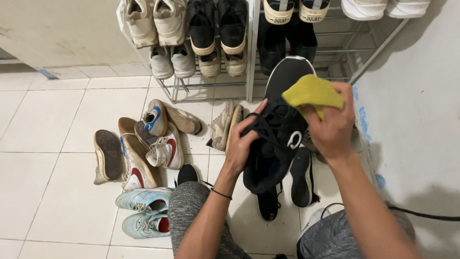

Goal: The person cleans a black leather shoe and then a black sneaker using a yellow cloth by hand while sitting on the floor near a shoe rack.

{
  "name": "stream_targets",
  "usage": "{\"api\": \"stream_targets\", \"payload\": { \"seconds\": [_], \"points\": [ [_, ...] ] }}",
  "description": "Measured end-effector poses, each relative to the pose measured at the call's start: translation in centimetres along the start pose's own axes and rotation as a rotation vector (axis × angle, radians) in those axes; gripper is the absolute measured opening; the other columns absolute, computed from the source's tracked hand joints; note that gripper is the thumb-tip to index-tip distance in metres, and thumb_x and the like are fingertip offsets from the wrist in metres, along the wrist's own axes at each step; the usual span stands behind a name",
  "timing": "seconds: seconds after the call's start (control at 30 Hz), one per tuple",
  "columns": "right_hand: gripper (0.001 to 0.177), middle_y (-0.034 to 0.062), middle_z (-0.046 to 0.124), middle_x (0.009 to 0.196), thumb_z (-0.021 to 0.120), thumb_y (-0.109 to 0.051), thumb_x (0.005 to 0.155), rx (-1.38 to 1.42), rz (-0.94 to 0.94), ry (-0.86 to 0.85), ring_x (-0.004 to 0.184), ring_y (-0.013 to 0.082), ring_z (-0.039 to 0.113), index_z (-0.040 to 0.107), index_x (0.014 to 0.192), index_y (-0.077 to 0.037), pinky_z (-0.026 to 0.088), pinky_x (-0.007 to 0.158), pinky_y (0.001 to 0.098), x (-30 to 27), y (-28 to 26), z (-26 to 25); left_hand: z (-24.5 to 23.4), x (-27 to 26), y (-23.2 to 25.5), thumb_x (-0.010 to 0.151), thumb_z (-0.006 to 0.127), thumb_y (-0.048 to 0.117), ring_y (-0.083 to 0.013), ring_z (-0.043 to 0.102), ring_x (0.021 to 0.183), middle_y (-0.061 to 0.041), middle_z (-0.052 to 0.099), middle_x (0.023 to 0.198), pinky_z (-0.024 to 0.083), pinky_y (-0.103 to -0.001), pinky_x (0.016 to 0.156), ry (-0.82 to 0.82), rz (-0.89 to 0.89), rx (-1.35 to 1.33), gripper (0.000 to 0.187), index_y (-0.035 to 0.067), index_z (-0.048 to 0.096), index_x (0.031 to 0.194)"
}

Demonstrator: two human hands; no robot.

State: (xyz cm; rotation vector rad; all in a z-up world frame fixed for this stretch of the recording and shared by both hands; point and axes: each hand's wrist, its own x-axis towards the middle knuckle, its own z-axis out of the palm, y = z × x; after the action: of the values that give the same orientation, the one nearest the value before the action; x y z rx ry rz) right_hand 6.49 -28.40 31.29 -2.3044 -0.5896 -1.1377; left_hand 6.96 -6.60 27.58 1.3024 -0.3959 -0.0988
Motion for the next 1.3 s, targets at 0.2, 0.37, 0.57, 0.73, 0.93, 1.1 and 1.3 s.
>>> {"api": "stream_targets", "payload": {
  "seconds": [0.2, 0.37, 0.57, 0.73, 0.93, 1.1, 1.3],
  "points": [
    [0.034, 0.0119, 0.061, 0.111, 0.081, -0.023, 0.091, 0.254, 0.0, -0.16, 0.101, 0.0234, 0.065, 0.067, 0.113, 0.0, 0.055, 0.088, 0.0381, -2.0, -2.9, 1.5, -0.8, 0.6, 0.2, 0.089, 0.05, 0.011, -0.0201, 0.057, 0.129, -0.012, 0.059, 0.145, 0.042, -0.031, 0.115, 0.185, 0.014, -0.279, 0.064, 0.001, 0.048, 0.153],
    [0.036, 0.0114, 0.061, 0.108, 0.083, -0.028, 0.087, 0.319, -0.157, -0.173, 0.098, 0.0247, 0.064, 0.069, 0.11, -0.004, 0.054, 0.083, 0.0369, -1.1, -3.6, 0.1, -1.4, 0.0, 1.0, 0.096, 0.048, 0.011, -0.016, 0.057, 0.124, -0.01, 0.059, 0.145, 0.042, -0.025, 0.11, 0.099, 0.012, -0.271, 0.06, -0.004, 0.047, 0.154],
    [0.036, 0.0151, 0.054, 0.122, 0.081, -0.028, 0.1, -0.062, -0.048, 0.105, 0.105, 0.0311, 0.057, 0.066, 0.121, -0.002, 0.053, 0.085, 0.0392, 0.6, -2.0, -1.1, -0.8, -0.4, 0.6, 0.098, 0.052, 0.011, -0.015, 0.057, 0.116, -0.008, 0.054, 0.156, 0.044, -0.025, 0.104, 0.018, -0.004, -0.274, 0.041, -0.017, 0.06, 0.127],
    [0.037, 0.013, 0.056, 0.116, 0.073, -0.036, 0.099, 0.194, -0.142, -0.131, 0.098, 0.0245, 0.064, 0.066, 0.108, 0.0, 0.057, 0.078, 0.0375, -2.1, -3.3, 0.9, -1.5, 0.1, 0.0, 0.096, 0.049, 0.015, -0.0128, 0.064, 0.116, -0.008, 0.063, 0.137, 0.049, -0.025, 0.103, 0.154, -0.059, -0.565, 0.042, 0.007, 0.062, 0.135],
    [0.042, 0.0129, 0.064, 0.093, 0.057, -0.04, 0.105, 0.636, 0.764, -0.304, 0.069, 0.0223, 0.061, 0.074, 0.106, -0.002, 0.058, 0.063, 0.034, -4.0, 0.5, -0.8, -2.9, 0.0, -1.9, 0.1, 0.054, 0.012, -0.0165, 0.065, 0.095, -0.007, 0.071, 0.106, 0.054, -0.03, 0.086, 0.24, -0.102, -0.649, 0.026, -0.003, 0.067, 0.116],
    [0.042, 0.0113, 0.061, 0.126, 0.062, -0.027, 0.105, 0.792, 0.572, -0.04, 0.115, 0.0172, 0.063, 0.052, 0.135, 0.001, 0.054, 0.103, 0.0338, -0.9, 1.1, -3.8, -2.8, -0.5, -2.5, 0.102, 0.056, 0.012, -0.0172, 0.066, 0.092, -0.007, 0.069, 0.102, 0.054, -0.03, 0.085, 0.272, -0.185, -0.748, 0.019, 0.0, 0.067, 0.111],
    [0.054, 0.008, 0.064, 0.125, 0.059, -0.036, 0.102, 0.9, 0.603, -0.119, 0.115, 0.016, 0.061, 0.056, 0.138, 0.004, 0.048, 0.103, 0.0259, 0.0, -1.0, -3.2, -3.0, -0.3, -3.1, 0.101, 0.053, 0.016, -0.0176, 0.068, 0.09, -0.009, 0.073, 0.099, 0.055, -0.03, 0.084, 0.18, -0.237, -0.822, 0.026, -0.003, 0.07, 0.105]
  ]
}}
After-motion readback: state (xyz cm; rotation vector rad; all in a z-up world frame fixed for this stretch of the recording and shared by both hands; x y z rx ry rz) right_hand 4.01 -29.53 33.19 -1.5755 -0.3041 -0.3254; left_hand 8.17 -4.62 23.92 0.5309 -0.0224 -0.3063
